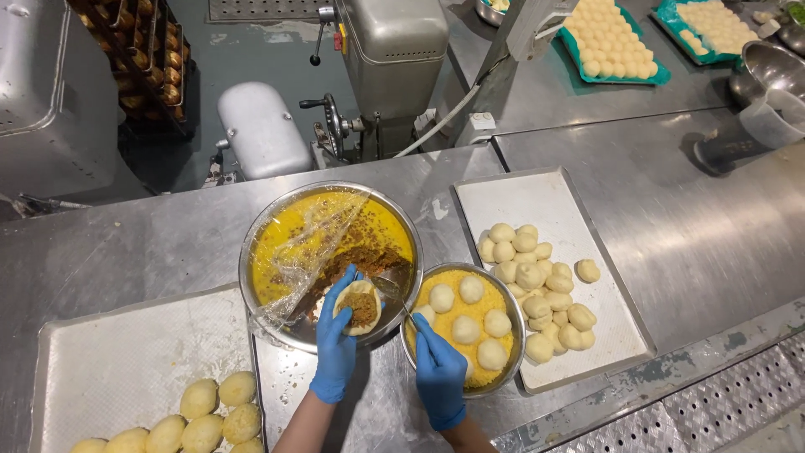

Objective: Fill dough balls with a meat-based filling and coat them in a yellow crumb mixture.

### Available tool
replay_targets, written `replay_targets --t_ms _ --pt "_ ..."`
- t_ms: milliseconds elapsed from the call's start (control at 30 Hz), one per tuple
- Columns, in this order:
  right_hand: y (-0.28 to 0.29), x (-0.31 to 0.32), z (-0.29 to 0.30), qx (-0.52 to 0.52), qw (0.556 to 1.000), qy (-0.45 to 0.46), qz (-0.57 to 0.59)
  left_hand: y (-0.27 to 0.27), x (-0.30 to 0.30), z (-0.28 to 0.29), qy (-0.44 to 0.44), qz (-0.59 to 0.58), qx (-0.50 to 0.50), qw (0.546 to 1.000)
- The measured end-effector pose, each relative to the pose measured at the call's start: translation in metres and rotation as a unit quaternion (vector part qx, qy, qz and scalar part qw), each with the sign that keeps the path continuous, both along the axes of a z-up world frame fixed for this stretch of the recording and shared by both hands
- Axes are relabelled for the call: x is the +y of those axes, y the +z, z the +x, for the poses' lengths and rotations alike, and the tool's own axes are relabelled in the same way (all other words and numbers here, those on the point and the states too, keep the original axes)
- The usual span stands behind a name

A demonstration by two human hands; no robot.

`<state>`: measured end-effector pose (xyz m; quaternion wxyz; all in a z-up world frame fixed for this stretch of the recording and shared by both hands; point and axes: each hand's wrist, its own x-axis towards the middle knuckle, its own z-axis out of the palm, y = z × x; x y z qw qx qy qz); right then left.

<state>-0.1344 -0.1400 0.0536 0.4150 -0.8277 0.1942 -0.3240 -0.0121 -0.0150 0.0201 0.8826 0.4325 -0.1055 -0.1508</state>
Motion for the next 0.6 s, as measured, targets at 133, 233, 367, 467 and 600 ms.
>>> replay_targets --t_ms 133,233,367,467,600 --pt "0.01 0.005 -0.004 -0.006 1.0 -0.009 -0.026 0.004 -0.001 -0.004 0.007 0.015 -0.016 1.0" --pt "0.014 0.002 -0.008 0.017 0.999 -0.034 0.006 0.013 0.0 -0.007 0.037 0.051 -0.074 0.995" --pt "0.025 0.006 -0.015 0.061 0.996 -0.045 0.041 0.021 0.005 -0.016 0.066 0.133 -0.149 0.978" --pt "0.036 0.007 -0.012 0.074 0.996 -0.038 0.032 0.022 0.002 -0.016 0.059 0.132 -0.17 0.975" --pt "0.04 0.009 -0.019 0.076 0.994 -0.005 -0.079 0.024 0.0 -0.021 0.05 0.102 -0.164 0.98"
